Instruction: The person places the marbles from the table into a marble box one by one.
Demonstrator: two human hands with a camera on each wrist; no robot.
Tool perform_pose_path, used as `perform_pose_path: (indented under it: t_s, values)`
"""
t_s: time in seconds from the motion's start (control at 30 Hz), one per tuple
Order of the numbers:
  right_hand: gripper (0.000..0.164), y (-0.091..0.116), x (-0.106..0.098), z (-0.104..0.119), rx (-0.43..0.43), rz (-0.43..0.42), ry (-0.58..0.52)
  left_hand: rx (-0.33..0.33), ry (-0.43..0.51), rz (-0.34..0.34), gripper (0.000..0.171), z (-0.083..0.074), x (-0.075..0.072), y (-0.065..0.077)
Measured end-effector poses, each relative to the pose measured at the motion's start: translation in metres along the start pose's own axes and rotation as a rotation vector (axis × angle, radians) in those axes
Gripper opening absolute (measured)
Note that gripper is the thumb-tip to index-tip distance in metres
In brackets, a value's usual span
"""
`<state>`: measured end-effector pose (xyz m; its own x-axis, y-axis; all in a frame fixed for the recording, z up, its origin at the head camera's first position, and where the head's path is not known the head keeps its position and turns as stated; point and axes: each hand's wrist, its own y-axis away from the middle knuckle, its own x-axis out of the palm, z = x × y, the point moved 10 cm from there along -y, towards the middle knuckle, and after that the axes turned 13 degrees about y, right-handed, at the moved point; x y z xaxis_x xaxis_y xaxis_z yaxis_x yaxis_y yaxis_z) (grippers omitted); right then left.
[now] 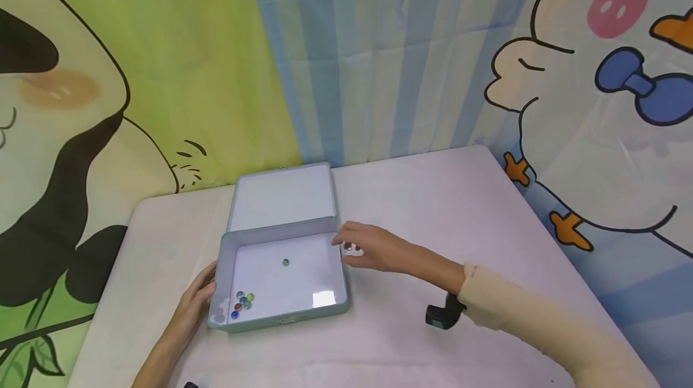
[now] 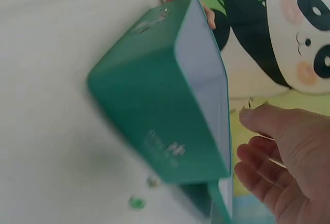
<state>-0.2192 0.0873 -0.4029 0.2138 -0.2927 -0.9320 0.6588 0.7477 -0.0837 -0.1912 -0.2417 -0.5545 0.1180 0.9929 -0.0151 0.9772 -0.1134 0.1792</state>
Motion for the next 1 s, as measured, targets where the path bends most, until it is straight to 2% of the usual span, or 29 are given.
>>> perform_pose_path:
  t_s: [0.2,0.3,0.43,0.57,0.7,1.0]
  values:
    - [0.028,0.057,0.0,-0.043,0.172,-0.082,0.072,-0.004,0.0,-0.001,0.053,-0.002,-0.001,-0.001]
    - [0.027,0.076,0.006,-0.06,0.231,-0.125,0.062,-0.008,0.002,-0.004,0.053,-0.002,-0.002,-0.001]
    - [0.025,0.092,0.021,-0.075,0.292,-0.136,0.047,-0.01,0.006,-0.001,0.054,-0.001,-0.002,0.0]
    - [0.026,0.099,0.035,-0.083,0.294,-0.168,0.058,-0.01,0.001,0.003,0.053,-0.001,0.0,0.0]
    - [0.025,0.096,0.041,-0.089,0.268,-0.229,0.029,-0.006,-0.007,0.005,0.053,-0.003,-0.001,0.0]
    - [0.019,0.089,0.061,-0.098,0.196,-0.252,0.05,-0.02,-0.009,0.0,0.053,0.0,-0.002,0.001]
